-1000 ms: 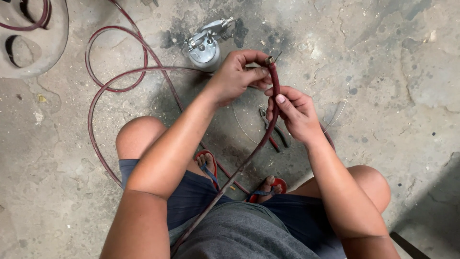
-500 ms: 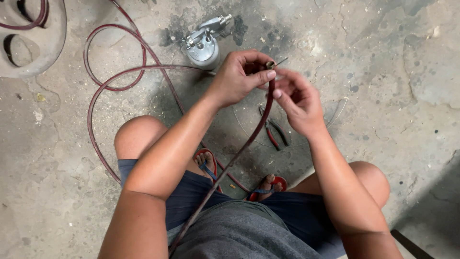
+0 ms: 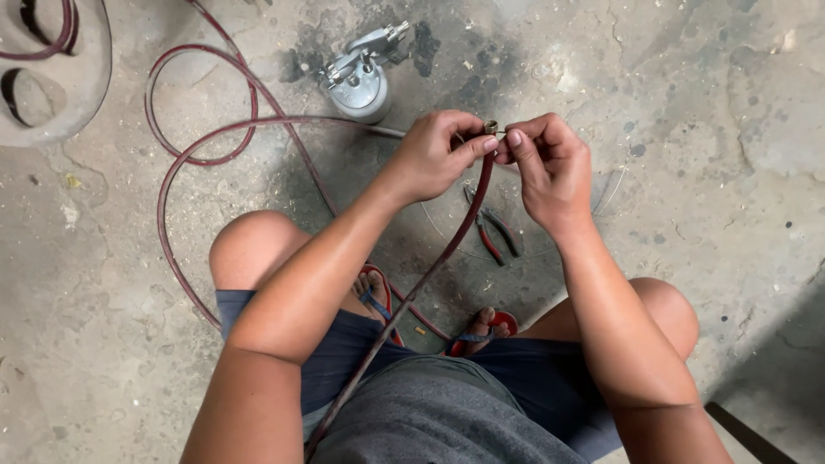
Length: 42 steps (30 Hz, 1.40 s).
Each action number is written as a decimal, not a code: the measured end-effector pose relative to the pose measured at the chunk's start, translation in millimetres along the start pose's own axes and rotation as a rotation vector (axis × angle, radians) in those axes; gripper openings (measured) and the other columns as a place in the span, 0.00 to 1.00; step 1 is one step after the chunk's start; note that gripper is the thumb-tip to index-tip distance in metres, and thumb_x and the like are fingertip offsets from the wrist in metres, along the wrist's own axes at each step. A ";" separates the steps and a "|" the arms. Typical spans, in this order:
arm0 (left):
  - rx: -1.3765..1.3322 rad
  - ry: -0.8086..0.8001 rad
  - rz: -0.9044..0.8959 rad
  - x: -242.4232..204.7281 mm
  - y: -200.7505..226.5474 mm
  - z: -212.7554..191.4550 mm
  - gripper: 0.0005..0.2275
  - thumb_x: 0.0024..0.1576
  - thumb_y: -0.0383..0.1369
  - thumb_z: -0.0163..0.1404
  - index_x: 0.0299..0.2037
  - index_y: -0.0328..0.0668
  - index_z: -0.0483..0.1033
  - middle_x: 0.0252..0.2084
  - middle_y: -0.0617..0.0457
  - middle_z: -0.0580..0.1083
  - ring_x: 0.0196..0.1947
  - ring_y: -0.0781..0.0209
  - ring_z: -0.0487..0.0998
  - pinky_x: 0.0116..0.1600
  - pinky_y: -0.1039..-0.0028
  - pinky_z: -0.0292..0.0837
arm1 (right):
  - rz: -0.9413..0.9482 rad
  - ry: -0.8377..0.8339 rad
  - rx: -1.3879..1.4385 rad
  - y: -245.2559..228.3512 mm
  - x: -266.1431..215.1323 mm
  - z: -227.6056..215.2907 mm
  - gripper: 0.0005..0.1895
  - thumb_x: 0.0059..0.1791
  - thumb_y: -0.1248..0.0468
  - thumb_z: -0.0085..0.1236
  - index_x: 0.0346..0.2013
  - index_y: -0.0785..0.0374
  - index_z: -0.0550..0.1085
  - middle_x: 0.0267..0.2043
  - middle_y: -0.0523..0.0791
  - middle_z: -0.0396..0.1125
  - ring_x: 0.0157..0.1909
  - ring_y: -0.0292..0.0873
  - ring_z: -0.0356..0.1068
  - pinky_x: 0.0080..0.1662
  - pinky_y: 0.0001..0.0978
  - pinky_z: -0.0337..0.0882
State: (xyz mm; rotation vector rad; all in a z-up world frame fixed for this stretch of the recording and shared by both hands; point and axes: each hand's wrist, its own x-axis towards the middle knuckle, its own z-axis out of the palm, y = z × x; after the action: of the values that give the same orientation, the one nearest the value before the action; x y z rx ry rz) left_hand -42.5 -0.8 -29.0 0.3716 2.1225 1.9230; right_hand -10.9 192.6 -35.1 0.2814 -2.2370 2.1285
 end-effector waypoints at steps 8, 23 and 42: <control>0.346 -0.026 0.003 -4.2 13.8 -11.1 0.07 0.57 0.35 0.60 0.31 0.43 0.83 0.24 0.52 0.70 0.24 0.60 0.73 0.33 0.70 0.67 | -0.051 0.037 -0.071 15.5 -5.9 8.3 0.06 0.59 0.73 0.55 0.39 0.75 0.74 0.30 0.53 0.72 0.31 0.43 0.74 0.38 0.35 0.77; 0.156 0.170 0.248 -31.1 -1.9 15.1 0.13 0.57 0.28 0.60 0.52 0.44 0.80 0.40 0.52 0.76 0.41 0.57 0.81 0.46 0.72 0.78 | 0.076 0.223 0.289 16.7 -16.9 19.8 0.07 0.58 0.70 0.52 0.43 0.75 0.73 0.29 0.56 0.72 0.31 0.46 0.78 0.34 0.28 0.76; -0.401 0.196 0.050 -32.7 -9.5 40.6 0.15 0.66 0.26 0.48 0.61 0.31 0.71 0.38 0.44 0.78 0.29 0.62 0.81 0.25 0.80 0.79 | 0.113 0.247 0.430 8.8 -5.8 26.1 0.09 0.57 0.70 0.55 0.42 0.79 0.72 0.27 0.61 0.70 0.25 0.51 0.76 0.29 0.35 0.78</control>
State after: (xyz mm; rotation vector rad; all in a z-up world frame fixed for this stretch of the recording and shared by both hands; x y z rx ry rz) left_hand 2.2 24.6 -41.7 0.1606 1.7800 2.4330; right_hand -4.1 167.6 -46.1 -0.0973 -1.6889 2.5265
